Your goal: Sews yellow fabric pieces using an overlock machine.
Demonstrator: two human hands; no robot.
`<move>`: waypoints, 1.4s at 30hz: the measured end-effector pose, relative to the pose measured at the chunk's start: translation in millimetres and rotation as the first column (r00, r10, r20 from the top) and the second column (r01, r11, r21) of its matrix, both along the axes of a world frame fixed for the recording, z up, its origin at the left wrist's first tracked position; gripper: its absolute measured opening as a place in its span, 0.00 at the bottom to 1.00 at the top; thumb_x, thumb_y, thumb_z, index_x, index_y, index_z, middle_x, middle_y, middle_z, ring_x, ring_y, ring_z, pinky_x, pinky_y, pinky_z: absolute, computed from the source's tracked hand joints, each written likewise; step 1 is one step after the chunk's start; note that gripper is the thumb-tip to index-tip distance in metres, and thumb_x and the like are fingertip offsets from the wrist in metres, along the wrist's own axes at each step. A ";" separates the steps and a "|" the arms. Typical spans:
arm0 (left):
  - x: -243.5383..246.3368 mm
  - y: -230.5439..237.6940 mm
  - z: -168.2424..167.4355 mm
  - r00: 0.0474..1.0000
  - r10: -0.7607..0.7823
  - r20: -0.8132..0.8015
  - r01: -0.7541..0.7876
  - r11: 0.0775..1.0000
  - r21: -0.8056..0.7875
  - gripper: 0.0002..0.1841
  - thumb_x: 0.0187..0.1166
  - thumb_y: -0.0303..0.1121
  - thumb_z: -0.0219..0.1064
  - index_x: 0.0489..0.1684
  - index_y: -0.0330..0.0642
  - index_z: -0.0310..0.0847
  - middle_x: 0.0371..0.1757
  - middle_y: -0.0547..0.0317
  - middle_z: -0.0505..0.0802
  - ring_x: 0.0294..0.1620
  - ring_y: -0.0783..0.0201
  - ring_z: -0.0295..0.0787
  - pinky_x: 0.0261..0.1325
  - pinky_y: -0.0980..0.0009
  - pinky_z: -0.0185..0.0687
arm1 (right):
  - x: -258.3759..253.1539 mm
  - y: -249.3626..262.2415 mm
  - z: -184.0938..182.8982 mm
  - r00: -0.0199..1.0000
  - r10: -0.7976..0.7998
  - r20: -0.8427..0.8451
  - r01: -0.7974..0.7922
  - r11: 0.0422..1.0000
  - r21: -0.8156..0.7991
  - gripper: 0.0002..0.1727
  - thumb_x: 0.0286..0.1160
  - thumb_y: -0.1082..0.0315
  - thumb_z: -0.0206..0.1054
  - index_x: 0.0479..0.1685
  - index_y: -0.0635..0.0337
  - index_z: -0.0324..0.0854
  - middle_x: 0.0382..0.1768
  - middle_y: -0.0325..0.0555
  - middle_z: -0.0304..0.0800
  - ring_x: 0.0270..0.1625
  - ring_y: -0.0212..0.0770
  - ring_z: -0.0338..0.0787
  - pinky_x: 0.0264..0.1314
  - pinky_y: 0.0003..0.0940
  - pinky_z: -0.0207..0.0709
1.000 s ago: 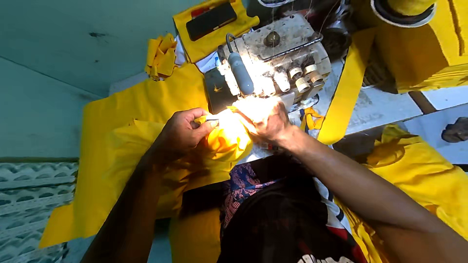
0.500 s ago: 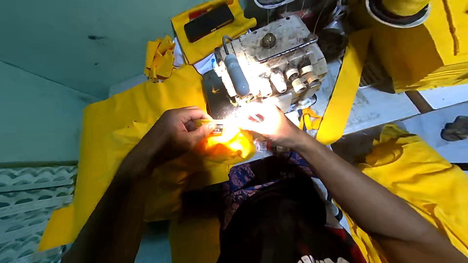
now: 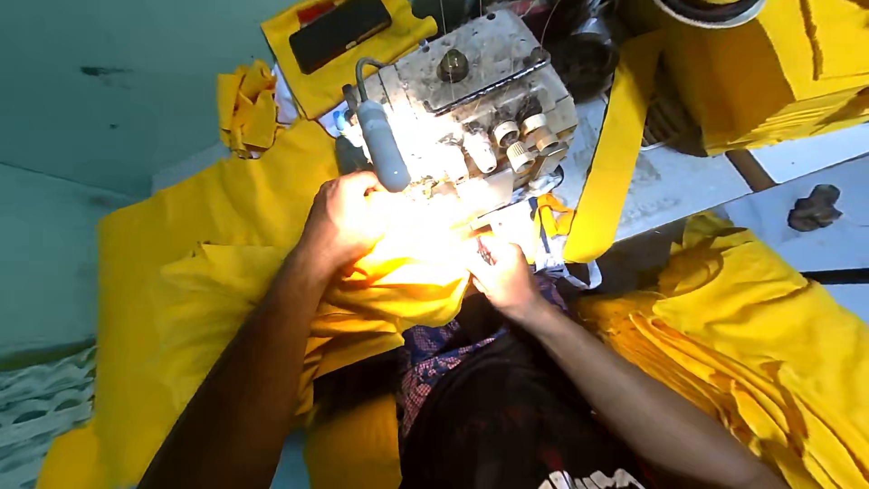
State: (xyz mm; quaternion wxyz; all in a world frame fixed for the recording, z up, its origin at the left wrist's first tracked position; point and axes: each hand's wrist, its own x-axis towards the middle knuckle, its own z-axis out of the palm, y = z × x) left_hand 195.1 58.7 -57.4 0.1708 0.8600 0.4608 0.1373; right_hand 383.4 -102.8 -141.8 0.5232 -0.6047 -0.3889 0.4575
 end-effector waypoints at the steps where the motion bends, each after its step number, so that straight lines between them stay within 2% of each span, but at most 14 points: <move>1: 3.8 1.7 -1.2 1.000 0.024 -0.012 -0.024 1.000 0.016 0.10 0.79 0.42 0.68 0.36 0.45 0.87 0.33 0.56 0.90 0.36 0.59 0.88 0.41 0.49 0.83 | -2.4 0.0 1.2 1.000 -0.023 -0.018 0.023 1.000 0.001 0.08 0.77 0.68 0.69 0.31 0.59 0.85 0.17 0.37 0.80 0.17 0.29 0.78 0.21 0.27 0.76; 3: 8.7 5.2 -3.3 0.997 0.072 -0.040 -0.070 0.997 0.039 0.11 0.78 0.44 0.67 0.36 0.46 0.87 0.33 0.56 0.90 0.38 0.57 0.88 0.41 0.47 0.82 | -8.5 1.4 2.4 0.997 -0.062 -0.045 0.064 0.997 0.041 0.09 0.78 0.68 0.68 0.30 0.60 0.84 0.16 0.38 0.80 0.16 0.29 0.78 0.20 0.26 0.76; 6: 12.7 8.6 -2.5 0.992 0.113 -0.064 -0.111 0.993 0.028 0.15 0.77 0.47 0.69 0.42 0.44 0.87 0.38 0.52 0.91 0.43 0.53 0.90 0.47 0.43 0.83 | -16.3 4.2 2.9 0.992 -0.103 -0.074 0.110 0.990 0.084 0.09 0.79 0.69 0.67 0.31 0.61 0.85 0.16 0.38 0.81 0.15 0.29 0.79 0.20 0.26 0.77; 10: 12.1 13.5 -6.3 0.995 0.093 -0.047 -0.091 0.995 0.044 0.13 0.75 0.45 0.70 0.40 0.45 0.87 0.38 0.53 0.91 0.43 0.53 0.90 0.47 0.43 0.82 | -21.6 4.1 3.2 0.989 -0.118 -0.092 0.127 0.987 0.101 0.08 0.79 0.69 0.67 0.32 0.61 0.86 0.16 0.38 0.81 0.15 0.29 0.79 0.20 0.26 0.77; 14: 3.0 13.6 -1.7 0.999 0.018 -0.039 -0.020 0.999 -0.027 0.13 0.76 0.45 0.70 0.29 0.47 0.84 0.28 0.58 0.87 0.33 0.58 0.85 0.37 0.48 0.79 | -20.2 -1.3 4.0 0.984 -0.109 -0.142 0.119 0.991 0.064 0.08 0.77 0.71 0.66 0.30 0.60 0.85 0.16 0.38 0.80 0.15 0.29 0.77 0.19 0.24 0.74; 17: -7.4 12.6 3.7 0.999 -0.052 0.017 0.054 0.982 -0.179 0.10 0.76 0.42 0.73 0.28 0.49 0.86 0.25 0.63 0.87 0.26 0.65 0.82 0.31 0.57 0.78 | -14.7 -6.4 3.3 0.970 -0.111 -0.216 0.121 0.992 0.033 0.11 0.78 0.71 0.63 0.26 0.59 0.82 0.15 0.37 0.78 0.14 0.28 0.75 0.18 0.23 0.70; 19: -8.2 10.1 6.6 0.998 -0.055 0.043 0.063 0.973 -0.221 0.08 0.77 0.39 0.74 0.30 0.49 0.88 0.25 0.64 0.88 0.25 0.67 0.82 0.31 0.60 0.78 | -13.6 -7.2 -0.4 0.959 -0.126 -0.253 0.143 0.989 0.047 0.12 0.79 0.72 0.62 0.26 0.60 0.81 0.15 0.37 0.76 0.14 0.28 0.73 0.18 0.23 0.69; 23: 0.4 8.2 5.9 0.999 -0.026 -0.037 0.021 0.991 -0.131 0.10 0.80 0.41 0.69 0.29 0.48 0.85 0.29 0.60 0.88 0.32 0.62 0.84 0.36 0.52 0.78 | -15.8 -5.9 -3.6 0.954 -0.162 -0.253 0.186 0.980 0.072 0.12 0.80 0.72 0.60 0.27 0.59 0.81 0.15 0.38 0.76 0.14 0.29 0.73 0.18 0.24 0.69; 26: 13.4 2.8 6.1 0.991 0.040 -0.126 -0.045 0.998 -0.040 0.14 0.81 0.44 0.63 0.37 0.43 0.86 0.37 0.52 0.89 0.41 0.52 0.87 0.45 0.44 0.81 | -17.9 -5.4 -1.2 0.948 -0.189 -0.258 0.211 0.976 0.061 0.11 0.81 0.72 0.61 0.28 0.60 0.83 0.15 0.38 0.77 0.14 0.30 0.73 0.19 0.24 0.70; 30: 26.6 -3.8 4.6 0.986 0.112 -0.120 -0.109 0.994 0.027 0.17 0.79 0.44 0.63 0.41 0.36 0.83 0.43 0.43 0.89 0.46 0.45 0.87 0.50 0.39 0.79 | -21.2 -4.0 -1.8 0.955 -0.195 -0.225 0.218 0.972 0.086 0.10 0.79 0.72 0.63 0.28 0.60 0.84 0.14 0.38 0.76 0.14 0.30 0.74 0.18 0.25 0.71; 35: 21.9 -7.5 -5.9 0.997 0.074 -0.035 -0.071 0.994 0.087 0.15 0.82 0.42 0.60 0.49 0.39 0.84 0.48 0.47 0.87 0.46 0.51 0.85 0.51 0.45 0.80 | -26.7 -9.7 0.9 0.948 -0.186 -0.257 0.221 0.969 0.113 0.09 0.78 0.74 0.64 0.30 0.63 0.84 0.14 0.39 0.79 0.13 0.29 0.77 0.17 0.23 0.75; 38: 13.1 -11.2 -3.8 0.999 0.001 0.040 -0.005 0.996 0.094 0.13 0.82 0.42 0.62 0.46 0.41 0.86 0.46 0.53 0.87 0.42 0.59 0.83 0.47 0.54 0.80 | -26.8 -14.9 2.5 0.936 -0.192 -0.295 0.229 0.969 0.096 0.09 0.79 0.75 0.63 0.30 0.64 0.84 0.14 0.39 0.79 0.13 0.28 0.77 0.17 0.22 0.74; 40: 3.4 -9.6 -1.4 0.997 -0.054 0.051 0.050 0.996 0.072 0.12 0.81 0.41 0.64 0.44 0.45 0.88 0.46 0.58 0.88 0.44 0.64 0.85 0.49 0.59 0.81 | -24.5 -19.6 1.6 0.938 -0.188 -0.292 0.223 0.971 0.090 0.09 0.79 0.75 0.62 0.32 0.63 0.84 0.16 0.39 0.80 0.14 0.28 0.77 0.17 0.22 0.74; 42: -3.1 -8.7 1.0 0.997 -0.072 0.035 0.071 0.997 0.044 0.10 0.81 0.42 0.64 0.41 0.47 0.88 0.44 0.62 0.88 0.40 0.68 0.84 0.45 0.62 0.81 | -21.8 -22.8 -1.5 0.938 -0.185 -0.295 0.222 0.970 0.101 0.08 0.78 0.75 0.62 0.32 0.62 0.84 0.17 0.38 0.81 0.14 0.28 0.77 0.17 0.22 0.74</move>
